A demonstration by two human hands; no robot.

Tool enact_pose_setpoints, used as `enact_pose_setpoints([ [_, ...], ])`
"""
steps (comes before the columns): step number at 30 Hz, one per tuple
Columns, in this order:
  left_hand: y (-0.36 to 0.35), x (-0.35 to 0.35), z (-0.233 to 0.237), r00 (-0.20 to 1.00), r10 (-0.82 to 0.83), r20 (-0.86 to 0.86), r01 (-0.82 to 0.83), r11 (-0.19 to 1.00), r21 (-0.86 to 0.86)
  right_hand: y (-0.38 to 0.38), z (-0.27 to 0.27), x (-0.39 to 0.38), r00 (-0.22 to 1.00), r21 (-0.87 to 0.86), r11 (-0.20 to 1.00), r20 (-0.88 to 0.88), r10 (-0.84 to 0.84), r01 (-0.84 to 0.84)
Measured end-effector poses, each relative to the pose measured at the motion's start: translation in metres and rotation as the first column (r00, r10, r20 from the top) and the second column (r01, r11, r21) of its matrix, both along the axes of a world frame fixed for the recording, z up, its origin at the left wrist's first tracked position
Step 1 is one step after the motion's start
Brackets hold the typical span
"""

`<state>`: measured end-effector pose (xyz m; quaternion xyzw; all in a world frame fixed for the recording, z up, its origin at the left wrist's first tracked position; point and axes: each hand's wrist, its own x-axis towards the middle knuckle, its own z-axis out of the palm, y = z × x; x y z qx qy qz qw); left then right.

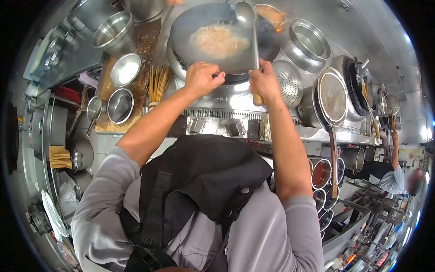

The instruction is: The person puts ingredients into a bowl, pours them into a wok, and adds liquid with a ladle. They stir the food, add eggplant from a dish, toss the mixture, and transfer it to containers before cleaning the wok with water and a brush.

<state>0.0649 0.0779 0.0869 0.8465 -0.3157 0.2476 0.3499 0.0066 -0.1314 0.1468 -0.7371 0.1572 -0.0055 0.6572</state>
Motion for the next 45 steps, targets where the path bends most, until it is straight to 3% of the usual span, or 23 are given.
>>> enact_pose_setpoints([
  [4, 0.002, -0.002, -0.002, 0.998, -0.043, 0.035, 0.045, 0.996, -0.072, 0.014, 0.005, -0.006, 0.986, 0.086, 0.991, -0.124, 0.112, -0.102],
  [6, 0.003, 0.007, -0.005, 0.997, -0.016, -0.079, 0.015, 1.0, -0.005, 0.011, 0.024, -0.028, 0.961, 0.372, 0.91, -0.13, 0.245, -0.181],
  [7, 0.005, 0.003, -0.001, 0.997, -0.014, -0.074, 0.013, 1.0, -0.011, 0.01, 0.031, -0.037, 0.966, 0.382, 0.912, -0.14, 0.219, -0.151],
  [8, 0.007, -0.002, 0.003, 0.999, -0.031, -0.028, 0.03, 0.999, -0.044, 0.011, 0.031, -0.043, 0.966, 0.378, 0.913, -0.137, 0.217, -0.152],
  [10, 0.009, -0.004, 0.001, 0.998, -0.063, 0.011, 0.063, 0.995, -0.072, 0.016, 0.02, -0.058, 0.996, 0.129, 0.992, -0.087, 0.026, -0.014],
  [11, 0.01, -0.002, -0.001, 0.998, -0.064, 0.016, 0.065, 0.996, -0.061, 0.02, 0.01, -0.062, 0.998, 0.118, 0.991, -0.048, -0.052, 0.057],
  [16, 0.006, -0.001, 0.009, 0.995, -0.071, -0.071, 0.069, 0.997, -0.023, 0.037, 0.018, -0.086, 0.988, 0.131, 0.99, -0.151, -0.033, 0.053],
  [19, 0.01, -0.006, 0.005, 0.991, -0.133, 0.025, 0.134, 0.988, -0.075, 0.037, 0.025, -0.106, 0.996, -0.087, 0.996, -0.086, 0.029, -0.036],
  [23, 0.007, 0.006, -0.002, 0.987, -0.156, -0.048, 0.153, 0.986, -0.062, -0.02, 0.044, -0.147, 0.996, 0.102, 0.995, -0.091, -0.013, 0.022],
  [24, 0.007, 0.008, -0.006, 0.984, -0.162, -0.077, 0.16, 0.987, -0.03, -0.037, 0.032, -0.158, 0.986, -0.22, 0.975, -0.152, -0.072, 0.037],
  [25, 0.004, 0.007, -0.006, 0.978, -0.196, -0.068, 0.188, 0.975, -0.116, -0.032, 0.031, -0.172, 0.973, -0.715, 0.698, -0.149, -0.174, 0.015],
  [26, 0.003, 0.004, -0.002, 0.986, -0.137, -0.1, 0.134, 0.99, -0.035, -0.041, 0.018, -0.187, 0.989, -0.833, 0.552, -0.116, -0.09, -0.048],
  [28, 0.0, 0.01, -0.015, 0.993, -0.114, -0.034, 0.114, 0.993, -0.002, -0.014, 0.019, -0.223, 0.994, -0.814, 0.577, 0.0, -0.113, 0.066],
  [31, -0.001, 0.009, -0.019, 0.988, -0.151, 0.028, 0.151, 0.988, -0.015, 0.016, 0.013, -0.286, 0.9, -0.608, 0.683, 0.134, -0.414, 0.405],
  [33, -0.001, 0.006, -0.017, 0.981, -0.184, 0.059, 0.187, 0.982, -0.041, 0.018, 0.011, -0.334, 0.766, -0.31, 0.702, 0.191, -0.614, 0.641],
  [35, -0.003, 0.01, -0.023, 0.98, -0.173, 0.102, 0.176, 0.984, -0.018, 0.011, 0.037, -0.386, 0.637, -0.072, 0.635, 0.177, -0.75, 0.769],
  [37, -0.006, 0.011, -0.028, 0.977, -0.157, 0.146, 0.16, 0.987, -0.01, 0.0, 0.059, -0.437, 0.552, -0.066, 0.549, 0.164, -0.818, 0.833],
  [40, -0.015, -0.009, -0.018, 0.996, -0.077, 0.048, 0.074, 0.996, 0.058, -0.008, 0.07, -0.507, 0.504, -0.189, 0.489, 0.037, -0.863, 0.852],
  [41, -0.025, -0.028, -0.011, 0.972, -0.057, 0.226, 0.063, 0.998, -0.019, -0.01, 0.074, -0.527, 0.496, -0.176, 0.482, 0.042, -0.867, 0.858],
  [42, -0.038, -0.046, -0.004, 0.919, -0.024, 0.393, 0.067, 0.993, -0.096, -0.01, 0.077, -0.546, 0.524, 0.049, 0.522, -0.051, -0.85, 0.852],
  [43, -0.058, -0.062, -0.008, 0.94, -0.165, 0.299, 0.227, 0.956, -0.185, -0.009, 0.075, -0.562, 0.563, 0.274, 0.515, -0.137, -0.815, 0.812],
  [44, -0.08, -0.084, -0.014, 0.958, -0.275, 0.085, 0.287, 0.931, -0.227, -0.009, 0.063, -0.573, 0.554, 0.285, 0.502, -0.142, -0.821, 0.817],
  [45, -0.113, -0.109, -0.019, 0.865, -0.475, -0.16, 0.387, 0.836, -0.389, -0.01, 0.043, -0.583, 0.614, 0.598, 0.464, -0.06, -0.787, 0.653],
])
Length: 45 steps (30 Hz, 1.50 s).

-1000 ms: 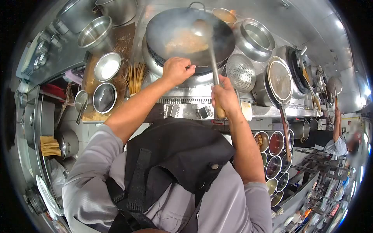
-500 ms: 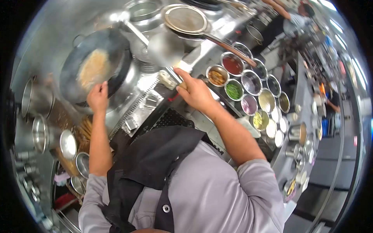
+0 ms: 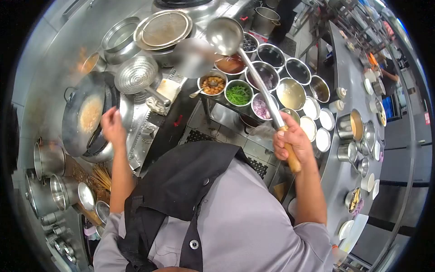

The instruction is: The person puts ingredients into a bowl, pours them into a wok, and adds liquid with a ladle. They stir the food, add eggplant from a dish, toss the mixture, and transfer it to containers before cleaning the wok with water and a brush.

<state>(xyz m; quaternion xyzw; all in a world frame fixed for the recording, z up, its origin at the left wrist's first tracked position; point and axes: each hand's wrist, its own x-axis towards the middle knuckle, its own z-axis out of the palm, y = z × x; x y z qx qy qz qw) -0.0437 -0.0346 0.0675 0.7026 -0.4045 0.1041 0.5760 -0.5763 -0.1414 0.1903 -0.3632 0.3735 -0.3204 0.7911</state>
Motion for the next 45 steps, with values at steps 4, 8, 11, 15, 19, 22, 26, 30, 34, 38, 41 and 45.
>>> enact_pose_setpoints([
  [4, -0.119, -0.097, 0.019, 0.177, -0.323, -0.93, 0.411, 0.883, -0.229, -0.011, -0.029, -0.007, 0.967, 0.018, 1.0, 0.254, -0.019, 0.015],
  [8, -0.183, -0.123, 0.02, -0.184, -0.364, -0.913, 0.571, 0.716, -0.401, -0.035, -0.04, -0.035, 0.986, -0.16, 0.978, -0.082, -0.146, 0.132],
  [11, -0.206, -0.107, -0.017, -0.396, -0.416, -0.819, 0.396, 0.727, -0.561, -0.052, -0.059, -0.057, 0.931, -0.233, 0.956, -0.274, -0.242, 0.18],
  [15, -0.204, -0.138, 0.002, -0.267, -0.448, -0.853, 0.419, 0.743, -0.522, -0.068, -0.084, -0.082, 0.92, -0.203, 0.959, -0.299, -0.252, 0.197],
  [19, -0.169, -0.175, 0.026, -0.137, -0.455, -0.88, 0.499, 0.736, -0.458, -0.075, -0.096, -0.092, 0.934, -0.154, 0.969, -0.275, -0.23, 0.194],
  [22, -0.134, -0.181, 0.018, -0.096, -0.47, -0.877, 0.484, 0.748, -0.454, -0.079, -0.105, -0.096, 0.947, -0.117, 0.973, -0.234, -0.22, 0.198],
  [26, -0.077, -0.182, -0.009, -0.049, -0.44, -0.897, 0.508, 0.762, -0.402, -0.086, -0.112, -0.102, 0.967, 0.019, 0.967, -0.036, -0.252, 0.253],
  [30, -0.024, -0.176, -0.057, 0.103, -0.223, -0.969, 0.564, 0.816, -0.127, -0.086, -0.102, -0.104, 0.965, 0.07, 0.966, 0.074, -0.252, 0.247],
  [34, 0.055, -0.139, -0.173, 0.662, -0.084, -0.745, 0.644, 0.571, 0.508, -0.086, -0.089, -0.104, 0.952, 0.089, 0.961, 0.139, -0.273, 0.263],
  [38, 0.132, -0.111, -0.254, 0.863, -0.2, -0.464, 0.503, 0.248, 0.828, -0.078, -0.08, -0.1, 0.949, 0.07, 0.967, 0.188, -0.252, 0.243],
  [41, 0.184, -0.101, -0.285, 0.857, -0.078, -0.509, 0.515, 0.137, 0.846, -0.062, -0.051, -0.076, 0.955, 0.068, 0.974, 0.193, -0.226, 0.216],
  [45, 0.245, -0.086, -0.307, 0.849, -0.028, -0.527, 0.526, 0.125, 0.841, -0.039, -0.012, -0.032, 0.956, 0.059, 0.998, 0.291, -0.039, 0.023],
])
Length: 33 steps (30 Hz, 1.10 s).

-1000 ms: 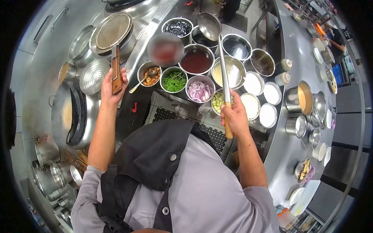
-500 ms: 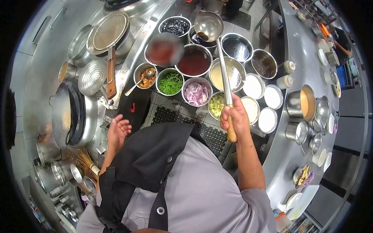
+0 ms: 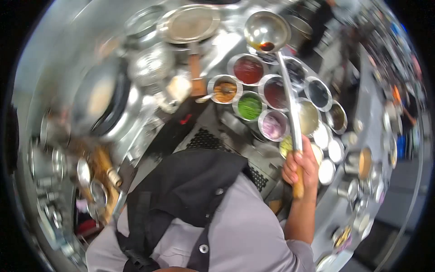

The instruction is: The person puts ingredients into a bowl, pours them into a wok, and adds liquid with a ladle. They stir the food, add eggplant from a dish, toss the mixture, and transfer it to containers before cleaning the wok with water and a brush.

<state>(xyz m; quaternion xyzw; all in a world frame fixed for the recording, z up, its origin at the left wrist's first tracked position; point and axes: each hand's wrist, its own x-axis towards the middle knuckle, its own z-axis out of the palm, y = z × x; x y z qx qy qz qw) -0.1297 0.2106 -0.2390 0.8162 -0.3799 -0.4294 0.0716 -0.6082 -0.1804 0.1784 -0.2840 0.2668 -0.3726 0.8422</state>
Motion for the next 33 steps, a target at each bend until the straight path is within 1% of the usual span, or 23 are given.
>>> enact_pose_setpoints([
  [2, 0.022, 0.006, -0.009, 1.0, -0.027, 0.006, 0.027, 0.999, -0.039, 0.007, 0.013, 0.041, 0.987, -0.039, 0.989, 0.064, 0.146, -0.144],
  [4, 0.038, 0.015, -0.024, 0.999, -0.043, 0.026, 0.046, 0.993, -0.108, 0.017, 0.028, 0.099, 0.949, -0.052, 0.956, 0.113, 0.294, -0.289],
  [5, 0.048, 0.015, -0.041, 0.995, 0.101, 0.004, -0.098, 0.975, -0.197, 0.024, 0.034, 0.133, 0.936, -0.06, 0.938, 0.066, 0.345, -0.341],
  [6, 0.044, 0.019, -0.07, 0.992, 0.056, 0.112, -0.042, 0.992, -0.122, 0.032, 0.039, 0.167, 0.925, -0.072, 0.923, 0.014, 0.38, -0.378],
  [7, 0.04, 0.02, -0.067, 0.995, 0.027, 0.097, -0.023, 0.999, -0.041, 0.036, 0.043, 0.203, 0.89, -0.13, 0.883, -0.138, 0.434, -0.451],
  [8, 0.038, 0.021, -0.045, 0.996, 0.057, 0.062, -0.054, 0.997, -0.052, 0.044, 0.041, 0.241, 0.86, -0.234, 0.842, -0.3, 0.412, -0.485],
  [10, 0.029, 0.022, 0.014, 0.993, 0.117, -0.008, -0.117, 0.991, -0.07, 0.067, 0.031, 0.299, 0.833, -0.397, 0.786, -0.493, 0.252, -0.473],
  [11, 0.03, 0.021, 0.032, 0.993, 0.121, -0.007, -0.121, 0.99, -0.075, 0.068, 0.03, 0.303, 0.832, -0.402, 0.782, -0.493, 0.253, -0.476],
  [12, 0.029, 0.022, 0.045, 0.99, 0.141, -0.028, -0.143, 0.986, -0.083, 0.066, 0.03, 0.306, 0.863, -0.375, 0.813, -0.423, 0.276, -0.444],
  [13, 0.03, 0.023, 0.047, 0.986, 0.161, -0.049, -0.164, 0.982, -0.089, 0.061, 0.029, 0.307, 0.889, -0.344, 0.843, -0.352, 0.293, -0.414],
  [14, 0.034, 0.024, 0.05, 0.986, 0.159, -0.052, -0.163, 0.982, -0.091, 0.05, 0.025, 0.293, 0.916, -0.294, 0.874, -0.233, 0.326, -0.386],
  [16, 0.054, 0.027, 0.048, 0.997, 0.005, -0.081, -0.013, 0.995, -0.097, 0.032, 0.016, 0.254, 0.931, -0.194, 0.926, 0.109, 0.349, -0.324],
  [17, 0.077, 0.027, -0.011, 1.0, 0.03, 0.005, -0.029, 0.998, -0.054, 0.025, 0.011, 0.231, 0.947, -0.225, 0.934, 0.101, 0.304, -0.276],
  [18, 0.092, 0.027, -0.053, 0.995, 0.052, 0.088, -0.051, 0.999, -0.009, 0.021, 0.006, 0.205, 0.966, -0.257, 0.943, 0.09, 0.243, -0.213],
  [19, 0.095, 0.023, -0.048, 0.997, 0.073, 0.034, -0.073, 0.997, -0.002, 0.018, 0.0, 0.179, 0.983, -0.277, 0.95, 0.064, 0.17, -0.146],
  [21, 0.085, 0.019, -0.028, 0.991, 0.127, -0.031, -0.127, 0.992, -0.006, 0.016, -0.01, 0.13, 0.989, -0.291, 0.956, -0.128, -0.075, 0.035],
  [22, 0.069, 0.02, -0.025, 0.99, 0.13, -0.052, -0.131, 0.991, -0.013, 0.017, -0.01, 0.11, 0.95, -0.292, 0.946, -0.23, -0.213, 0.142],
  [23, 0.056, 0.022, -0.028, 0.987, 0.141, -0.078, -0.142, 0.99, -0.014, 0.017, -0.008, 0.091, 0.875, -0.345, 0.921, -0.37, -0.312, 0.182],
  [24, 0.036, 0.024, -0.026, 0.987, 0.133, -0.094, -0.135, 0.991, -0.014, 0.017, -0.008, 0.074, 0.77, -0.381, 0.9, -0.502, -0.394, 0.212],
  [25, 0.015, 0.025, -0.022, 0.987, 0.122, -0.101, -0.124, 0.992, -0.015, 0.016, -0.011, 0.056, 0.709, -0.394, 0.883, -0.545, -0.448, 0.256],
  [26, -0.005, 0.025, -0.018, 0.988, 0.107, -0.109, -0.111, 0.994, -0.023, 0.014, -0.015, 0.037, 0.656, -0.402, 0.872, -0.583, -0.48, 0.281],
  [28, -0.04, 0.025, -0.008, 0.992, 0.073, -0.107, -0.079, 0.996, -0.048, 0.008, -0.03, 0.005, 0.593, -0.413, 0.86, -0.625, -0.507, 0.3],
  [33, -0.104, 0.026, 0.018, 0.995, -0.009, -0.098, -0.007, 0.988, -0.156, 0.006, -0.059, -0.031, 0.552, -0.382, 0.852, -0.65, -0.523, 0.358],
])
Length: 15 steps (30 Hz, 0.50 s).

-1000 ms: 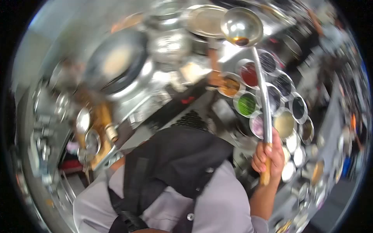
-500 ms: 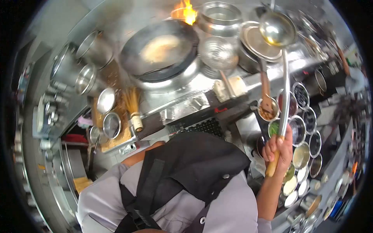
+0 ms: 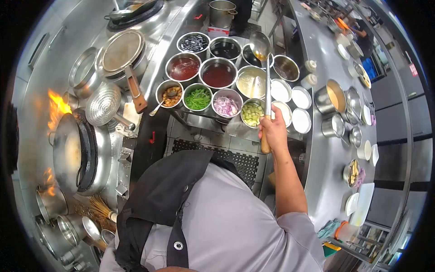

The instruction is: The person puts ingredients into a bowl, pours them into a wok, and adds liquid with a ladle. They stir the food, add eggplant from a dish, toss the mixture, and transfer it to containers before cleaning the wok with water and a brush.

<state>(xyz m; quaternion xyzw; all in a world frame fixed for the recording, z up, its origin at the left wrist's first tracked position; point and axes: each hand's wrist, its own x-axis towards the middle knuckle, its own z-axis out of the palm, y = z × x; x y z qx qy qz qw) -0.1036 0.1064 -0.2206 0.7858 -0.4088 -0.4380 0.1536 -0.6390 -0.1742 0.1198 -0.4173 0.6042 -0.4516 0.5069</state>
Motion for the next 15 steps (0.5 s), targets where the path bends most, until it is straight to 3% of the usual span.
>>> enact_pose_setpoints([
  [3, -0.033, -0.003, 0.028, 0.999, -0.041, -0.001, 0.041, 0.996, -0.082, -0.001, -0.005, -0.01, 0.999, 0.062, 0.998, 0.037, -0.033, 0.03],
  [5, -0.048, -0.008, 0.041, 0.998, -0.056, -0.006, 0.054, 0.991, -0.123, -0.001, -0.007, -0.018, 0.95, 0.072, 0.997, 0.307, -0.06, 0.04],
  [8, -0.067, -0.027, 0.075, 0.995, 0.046, -0.094, -0.05, 0.998, -0.044, 0.0, -0.004, -0.025, 0.894, 0.036, 0.998, 0.442, -0.07, 0.06],
  [10, -0.064, -0.028, 0.067, 0.995, 0.037, -0.091, -0.041, 0.998, -0.041, 0.0, -0.001, -0.032, 0.845, 0.014, 0.998, 0.53, -0.063, 0.066],
  [15, -0.017, -0.012, 0.014, 1.0, -0.001, -0.016, 0.001, 1.0, 0.019, 0.008, 0.014, -0.039, 0.828, -0.022, 0.999, 0.56, -0.02, 0.039],
])
